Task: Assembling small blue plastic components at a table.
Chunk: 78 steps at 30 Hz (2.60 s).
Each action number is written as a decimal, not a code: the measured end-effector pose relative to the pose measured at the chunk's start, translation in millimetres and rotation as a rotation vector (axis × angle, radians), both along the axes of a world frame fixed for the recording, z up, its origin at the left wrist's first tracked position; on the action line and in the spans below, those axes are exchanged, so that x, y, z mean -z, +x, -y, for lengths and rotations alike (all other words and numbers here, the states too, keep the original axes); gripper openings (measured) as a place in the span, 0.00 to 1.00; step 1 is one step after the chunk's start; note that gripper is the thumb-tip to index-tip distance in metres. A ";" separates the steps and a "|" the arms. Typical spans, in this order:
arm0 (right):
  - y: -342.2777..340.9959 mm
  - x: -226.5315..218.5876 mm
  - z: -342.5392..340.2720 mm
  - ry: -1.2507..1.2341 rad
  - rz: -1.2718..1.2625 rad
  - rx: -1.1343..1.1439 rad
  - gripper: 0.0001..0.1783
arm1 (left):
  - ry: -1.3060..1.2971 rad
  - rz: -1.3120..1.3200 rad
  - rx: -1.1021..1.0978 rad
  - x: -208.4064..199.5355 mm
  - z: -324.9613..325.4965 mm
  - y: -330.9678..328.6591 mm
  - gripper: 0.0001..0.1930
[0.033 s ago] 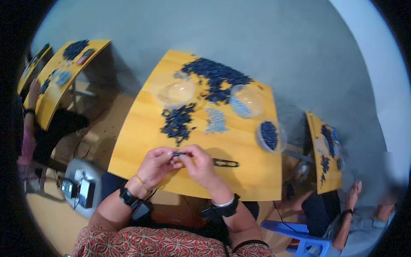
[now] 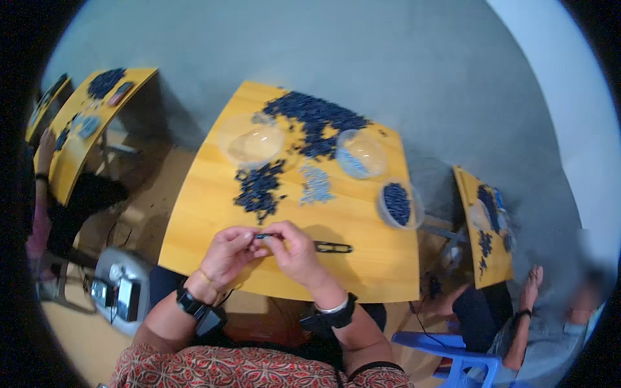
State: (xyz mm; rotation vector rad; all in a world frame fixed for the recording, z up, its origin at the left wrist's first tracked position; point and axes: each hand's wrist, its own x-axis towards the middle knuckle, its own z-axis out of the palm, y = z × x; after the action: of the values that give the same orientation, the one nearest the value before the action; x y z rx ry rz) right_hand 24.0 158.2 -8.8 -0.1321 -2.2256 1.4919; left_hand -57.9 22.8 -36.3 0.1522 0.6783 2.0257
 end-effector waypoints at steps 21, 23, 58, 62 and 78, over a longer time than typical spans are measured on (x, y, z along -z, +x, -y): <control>40.6 -61.0 -151.9 0.869 -0.031 0.531 0.03 | -0.086 -0.048 -0.018 6.9 2.0 -4.6 0.07; 15.7 -47.9 -128.9 0.717 0.031 0.393 0.02 | -0.048 -0.045 -0.012 7.1 4.8 -4.6 0.07; -65.7 13.9 -53.0 0.775 0.128 -0.157 0.07 | -0.079 -0.036 -0.135 7.5 8.4 0.6 0.30; -65.4 7.0 -47.4 0.709 0.121 -0.106 0.06 | -0.063 -0.008 -0.109 7.4 8.2 -2.0 0.27; -75.4 -2.5 -29.6 0.937 0.237 -0.085 0.09 | -0.027 0.000 -0.014 12.5 1.9 -11.3 0.22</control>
State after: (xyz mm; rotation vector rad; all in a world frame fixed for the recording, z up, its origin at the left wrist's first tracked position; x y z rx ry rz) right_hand -51.3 187.9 -6.3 0.0915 -2.9013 0.3504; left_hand -69.2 20.9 -48.8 0.1318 0.7086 2.0293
